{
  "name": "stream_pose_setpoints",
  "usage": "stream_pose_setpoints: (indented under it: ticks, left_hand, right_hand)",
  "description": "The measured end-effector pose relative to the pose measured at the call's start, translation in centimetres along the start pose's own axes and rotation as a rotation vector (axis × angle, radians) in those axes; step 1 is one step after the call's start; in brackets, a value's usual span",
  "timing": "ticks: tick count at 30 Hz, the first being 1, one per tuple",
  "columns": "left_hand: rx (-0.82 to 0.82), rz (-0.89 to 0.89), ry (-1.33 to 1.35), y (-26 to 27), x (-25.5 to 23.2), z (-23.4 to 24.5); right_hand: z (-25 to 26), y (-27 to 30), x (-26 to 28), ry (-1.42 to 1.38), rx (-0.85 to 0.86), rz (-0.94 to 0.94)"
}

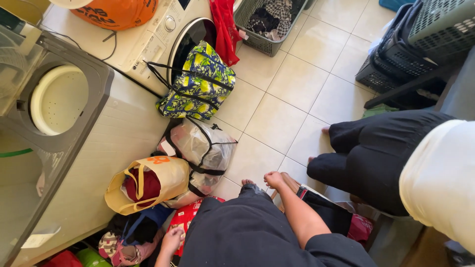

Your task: Sorting laundry from bags and loading it into a twin-tub washing machine, using a stick to push clothes into the water.

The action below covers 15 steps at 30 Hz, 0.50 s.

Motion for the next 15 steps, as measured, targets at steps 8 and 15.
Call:
stream_pose_setpoints:
  ticks: [8, 15]
  left_hand:
    - [0.027, 0.052, -0.083, 0.8, 0.6, -0.8]
    - [0.047, -0.055, -0.089, 0.4, -9.3, 1.0]
  right_hand:
    - [0.5, -0.6, 1.0, -0.063, -0.008, 0.016]
    - [-0.2, -0.5, -3.7, -0.132, -0.022, -0.077]
Point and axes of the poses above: each hand's wrist, its own y-axis away from the middle knuckle, its own z-axis out of the back of the hand, x = y × z, the point moved 3 cm from there along -y, towards the middle knuckle, and after that the axes turned 1 degree about z, right-handed, at the moved point
